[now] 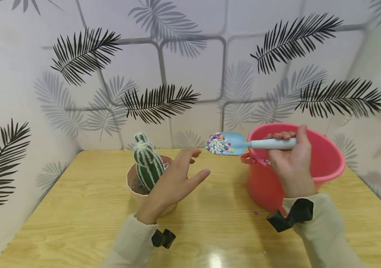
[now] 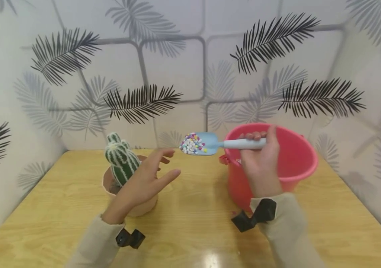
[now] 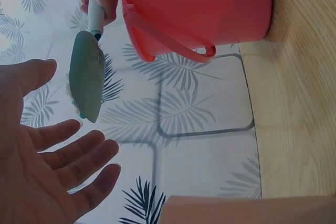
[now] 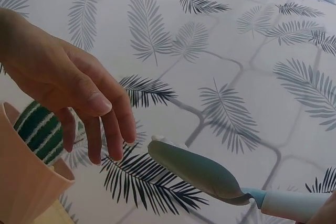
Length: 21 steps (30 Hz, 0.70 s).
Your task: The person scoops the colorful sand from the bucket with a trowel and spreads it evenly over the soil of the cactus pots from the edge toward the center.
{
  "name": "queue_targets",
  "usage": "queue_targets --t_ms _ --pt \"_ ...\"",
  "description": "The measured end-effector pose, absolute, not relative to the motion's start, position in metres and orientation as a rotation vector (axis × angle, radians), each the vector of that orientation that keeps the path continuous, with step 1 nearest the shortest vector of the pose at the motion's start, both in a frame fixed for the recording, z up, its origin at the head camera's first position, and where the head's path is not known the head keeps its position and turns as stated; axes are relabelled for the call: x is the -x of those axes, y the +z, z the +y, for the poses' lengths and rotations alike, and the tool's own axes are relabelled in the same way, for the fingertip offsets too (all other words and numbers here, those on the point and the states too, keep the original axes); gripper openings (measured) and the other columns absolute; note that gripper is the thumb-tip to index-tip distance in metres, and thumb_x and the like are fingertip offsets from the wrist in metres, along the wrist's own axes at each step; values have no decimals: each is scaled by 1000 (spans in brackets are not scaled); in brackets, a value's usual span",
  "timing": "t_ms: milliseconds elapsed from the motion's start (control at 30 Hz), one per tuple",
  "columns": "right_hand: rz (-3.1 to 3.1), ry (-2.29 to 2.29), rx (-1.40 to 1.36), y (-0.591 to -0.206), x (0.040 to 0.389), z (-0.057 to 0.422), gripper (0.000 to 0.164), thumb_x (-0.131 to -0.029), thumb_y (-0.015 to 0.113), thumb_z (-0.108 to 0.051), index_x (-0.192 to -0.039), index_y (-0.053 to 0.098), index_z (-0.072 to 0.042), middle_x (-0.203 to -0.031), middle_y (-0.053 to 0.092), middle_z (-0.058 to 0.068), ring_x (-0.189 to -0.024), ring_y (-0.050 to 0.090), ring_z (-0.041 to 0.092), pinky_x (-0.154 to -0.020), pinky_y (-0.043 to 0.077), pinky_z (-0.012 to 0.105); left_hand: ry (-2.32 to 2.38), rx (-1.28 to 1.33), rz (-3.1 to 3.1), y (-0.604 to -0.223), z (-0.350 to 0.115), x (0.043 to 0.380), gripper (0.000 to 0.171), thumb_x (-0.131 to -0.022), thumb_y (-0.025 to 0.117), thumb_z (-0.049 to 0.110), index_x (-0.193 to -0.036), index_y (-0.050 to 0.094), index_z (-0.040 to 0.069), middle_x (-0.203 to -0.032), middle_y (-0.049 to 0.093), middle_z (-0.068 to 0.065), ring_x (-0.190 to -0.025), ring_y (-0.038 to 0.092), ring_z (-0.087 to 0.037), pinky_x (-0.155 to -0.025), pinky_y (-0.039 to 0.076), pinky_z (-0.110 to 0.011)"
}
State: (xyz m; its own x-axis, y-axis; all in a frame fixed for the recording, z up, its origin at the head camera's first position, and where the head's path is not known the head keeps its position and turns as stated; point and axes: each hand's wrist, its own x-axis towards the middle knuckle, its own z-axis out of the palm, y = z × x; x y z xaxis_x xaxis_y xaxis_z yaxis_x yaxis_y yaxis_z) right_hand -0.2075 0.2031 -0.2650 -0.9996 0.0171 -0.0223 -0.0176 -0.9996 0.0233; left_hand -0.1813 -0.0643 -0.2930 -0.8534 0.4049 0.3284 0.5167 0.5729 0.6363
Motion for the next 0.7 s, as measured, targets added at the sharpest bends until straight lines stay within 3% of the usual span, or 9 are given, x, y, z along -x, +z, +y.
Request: queue_targets --t_ms 700 --pt "-37 3162 78 -262 205 158 44 -94 56 -35 -66 41 -5 -57 43 7 -59 42 20 -75 30 30 -1098 734 -2550 -307 -110 156 42 -91 65 21 -126 51 2 -124 55 -13 -107 57 -29 -89 50 -43"
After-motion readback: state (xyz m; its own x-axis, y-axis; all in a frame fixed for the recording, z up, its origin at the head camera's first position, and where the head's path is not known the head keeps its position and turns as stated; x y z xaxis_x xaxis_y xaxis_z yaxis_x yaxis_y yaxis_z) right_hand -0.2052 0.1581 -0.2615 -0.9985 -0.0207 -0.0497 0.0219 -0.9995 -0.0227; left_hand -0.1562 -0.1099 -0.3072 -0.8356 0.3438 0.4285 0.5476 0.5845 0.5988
